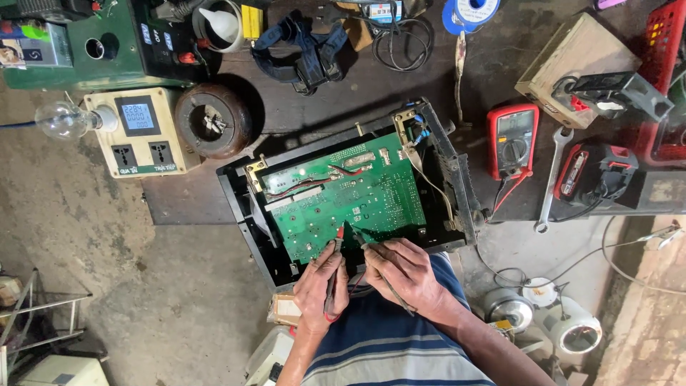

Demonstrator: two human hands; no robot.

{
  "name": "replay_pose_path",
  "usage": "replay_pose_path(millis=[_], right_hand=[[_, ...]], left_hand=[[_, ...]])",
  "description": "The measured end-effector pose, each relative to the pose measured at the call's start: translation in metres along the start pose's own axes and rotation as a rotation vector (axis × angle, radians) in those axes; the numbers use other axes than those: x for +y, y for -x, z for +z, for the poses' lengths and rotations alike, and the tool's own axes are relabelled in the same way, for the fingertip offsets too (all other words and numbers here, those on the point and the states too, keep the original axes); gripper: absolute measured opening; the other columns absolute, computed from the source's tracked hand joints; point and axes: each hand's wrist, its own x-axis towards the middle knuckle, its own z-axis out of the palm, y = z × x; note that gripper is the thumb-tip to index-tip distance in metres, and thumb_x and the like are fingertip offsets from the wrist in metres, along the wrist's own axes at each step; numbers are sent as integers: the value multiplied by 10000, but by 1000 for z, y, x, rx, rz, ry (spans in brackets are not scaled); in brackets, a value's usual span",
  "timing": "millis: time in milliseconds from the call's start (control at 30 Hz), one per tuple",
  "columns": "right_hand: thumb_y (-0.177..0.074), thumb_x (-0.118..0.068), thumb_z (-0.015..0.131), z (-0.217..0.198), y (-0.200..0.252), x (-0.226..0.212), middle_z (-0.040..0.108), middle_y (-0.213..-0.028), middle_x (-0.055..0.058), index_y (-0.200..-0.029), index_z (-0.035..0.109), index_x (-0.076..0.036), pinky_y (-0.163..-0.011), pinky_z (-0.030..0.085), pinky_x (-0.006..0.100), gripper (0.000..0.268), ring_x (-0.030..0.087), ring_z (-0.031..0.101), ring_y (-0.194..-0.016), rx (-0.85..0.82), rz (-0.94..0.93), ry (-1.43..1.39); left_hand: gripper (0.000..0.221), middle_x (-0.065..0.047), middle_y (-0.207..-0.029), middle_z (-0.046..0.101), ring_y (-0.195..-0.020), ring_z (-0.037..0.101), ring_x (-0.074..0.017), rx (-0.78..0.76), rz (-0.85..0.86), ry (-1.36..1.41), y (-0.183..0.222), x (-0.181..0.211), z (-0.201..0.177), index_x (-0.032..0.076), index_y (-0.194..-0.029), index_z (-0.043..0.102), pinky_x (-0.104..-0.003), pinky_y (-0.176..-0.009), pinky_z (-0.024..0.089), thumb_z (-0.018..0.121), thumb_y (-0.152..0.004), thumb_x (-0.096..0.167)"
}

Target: Testing the internal circuitry of an electronic device using a multimeter to diagnose faults.

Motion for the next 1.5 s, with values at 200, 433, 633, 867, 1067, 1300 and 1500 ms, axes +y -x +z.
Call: replay_pose_path(millis=[200, 433, 633, 867, 1067, 1300, 1500], right_hand=[[-872, 84, 701, 2, 1, -1, 715, -885, 126, -984, 659, 44, -623, 576, 337, 126, 233, 695, -724, 7, -1, 26], [-895, 40, 712, 3, 5, -2, 731, -877, 109, -967, 674, 31, -672, 594, 306, 82, 194, 721, -752, -13, 0, 102], [-897, 23, 714, 1, 6, -2, 747, -903, 109, -970, 681, 29, -705, 605, 301, 81, 191, 735, -782, -24, 7, 111], [-895, 27, 708, 1, 5, -2, 748, -904, 115, -975, 680, 37, -711, 612, 304, 85, 192, 738, -783, -22, 4, 102], [-900, 35, 699, 2, 7, -1, 742, -903, 111, -976, 679, 40, -705, 622, 302, 79, 185, 741, -786, -16, 3, 109], [-923, -1, 680, -4, -2, -4, 719, -883, 104, -948, 662, 28, -692, 616, 320, 42, 204, 727, -772, -27, 16, 87], [-946, -70, 660, -9, 3, 0, 720, -936, 129, -972, 668, 49, -677, 595, 348, 122, 236, 694, -741, -54, 19, 48]], left_hand=[[178, -287, -1152, 725, -1039, 779, -341, -5, -7, -2, 0, 0, 1, -70, -1100, 702, -360, -915, 659, 706, -940, 7], [165, -264, -1144, 737, -1040, 781, -318, 7, -26, 16, -9, 7, 5, -70, -1098, 703, -346, -915, 654, 694, -951, 4], [182, -253, -1165, 736, -1050, 779, -304, 10, -40, 3, -10, 9, 7, -67, -1118, 705, -334, -901, 654, 703, -950, 2], [184, -256, -1170, 735, -1043, 780, -309, 1, -53, -23, -11, 11, 8, -68, -1127, 702, -340, -902, 650, 688, -961, 11], [175, -253, -1161, 739, -1023, 783, -299, 2, -54, -35, -15, 14, 8, -71, -1112, 706, -330, -883, 649, 688, -959, 14], [186, -227, -1172, 743, -1026, 782, -284, -13, -50, -46, -20, 17, 6, -56, -1132, 700, -324, -889, 642, 679, -975, 41], [130, -228, -1111, 758, -975, 785, -273, 4, -53, -100, -26, 25, 12, -70, -1047, 719, -328, -868, 624, 677, -962, 18]])
